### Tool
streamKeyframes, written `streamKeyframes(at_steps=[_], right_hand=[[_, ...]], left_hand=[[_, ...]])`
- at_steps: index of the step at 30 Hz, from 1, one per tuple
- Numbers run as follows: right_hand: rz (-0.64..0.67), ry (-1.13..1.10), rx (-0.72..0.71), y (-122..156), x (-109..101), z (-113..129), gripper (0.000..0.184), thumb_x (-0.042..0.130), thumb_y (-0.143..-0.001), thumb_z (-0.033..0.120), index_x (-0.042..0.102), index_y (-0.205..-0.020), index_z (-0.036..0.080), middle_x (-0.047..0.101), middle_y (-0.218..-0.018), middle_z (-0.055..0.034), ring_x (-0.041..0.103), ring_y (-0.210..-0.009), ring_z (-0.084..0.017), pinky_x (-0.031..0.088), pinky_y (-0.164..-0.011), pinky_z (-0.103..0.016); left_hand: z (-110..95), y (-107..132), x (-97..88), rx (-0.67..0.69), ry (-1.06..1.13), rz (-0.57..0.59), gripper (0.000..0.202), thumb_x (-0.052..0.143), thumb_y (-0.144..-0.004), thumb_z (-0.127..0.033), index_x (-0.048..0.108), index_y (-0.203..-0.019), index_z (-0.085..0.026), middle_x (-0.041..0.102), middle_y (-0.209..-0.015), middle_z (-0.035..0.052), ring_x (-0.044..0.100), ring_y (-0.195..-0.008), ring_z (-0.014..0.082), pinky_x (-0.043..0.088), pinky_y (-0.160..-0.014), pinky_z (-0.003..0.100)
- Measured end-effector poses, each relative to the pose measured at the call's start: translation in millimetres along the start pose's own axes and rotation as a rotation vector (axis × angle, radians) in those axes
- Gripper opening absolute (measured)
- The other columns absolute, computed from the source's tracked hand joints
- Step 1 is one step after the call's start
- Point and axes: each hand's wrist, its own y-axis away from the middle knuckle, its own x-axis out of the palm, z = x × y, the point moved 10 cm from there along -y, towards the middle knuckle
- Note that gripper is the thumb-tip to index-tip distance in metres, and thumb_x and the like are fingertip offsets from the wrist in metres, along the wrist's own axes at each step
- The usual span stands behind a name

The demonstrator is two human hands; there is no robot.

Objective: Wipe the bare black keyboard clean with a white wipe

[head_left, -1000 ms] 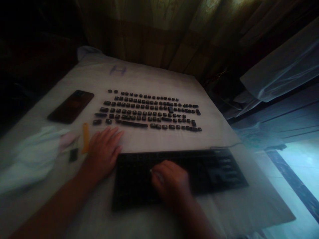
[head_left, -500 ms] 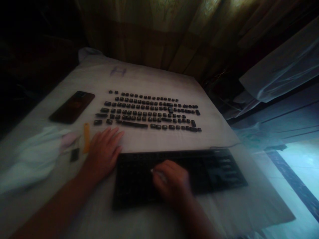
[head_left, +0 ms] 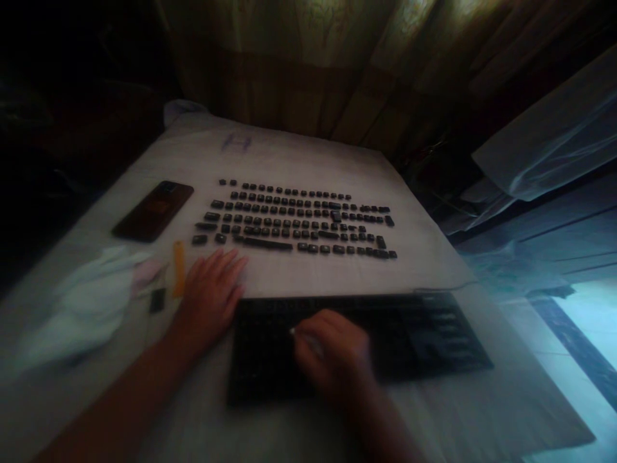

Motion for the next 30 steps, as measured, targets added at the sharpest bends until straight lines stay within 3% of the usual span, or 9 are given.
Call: streamKeyframes(at_steps=[5,30], right_hand=[[0.035,0.020,-0.006,8,12,-6,0.017,0.057,-0.085,0.010,0.069,-0.074,0.017,0.065,-0.065,-0.0024,0.061,-0.058,-0.015,0.046,-0.055,-0.025],[0.072,0.103,-0.045,10,20,-4,0.020,0.055,-0.089,0.012,0.069,-0.076,0.018,0.066,-0.067,-0.0026,0.061,-0.059,-0.015,0.046,-0.057,-0.025]], left_hand=[[0,2,-0.3,-0.003,-0.006,-0.013,0.047,0.036,-0.099,-0.035,0.052,-0.139,-0.018,0.058,-0.146,0.0149,0.048,-0.139,0.0341,0.037,-0.115,0.060],[-2,2,-0.6,-0.010,0.001,-0.021,0.047,0.038,-0.098,-0.032,0.051,-0.141,-0.018,0.057,-0.147,0.0138,0.047,-0.140,0.0336,0.036,-0.116,0.059]])
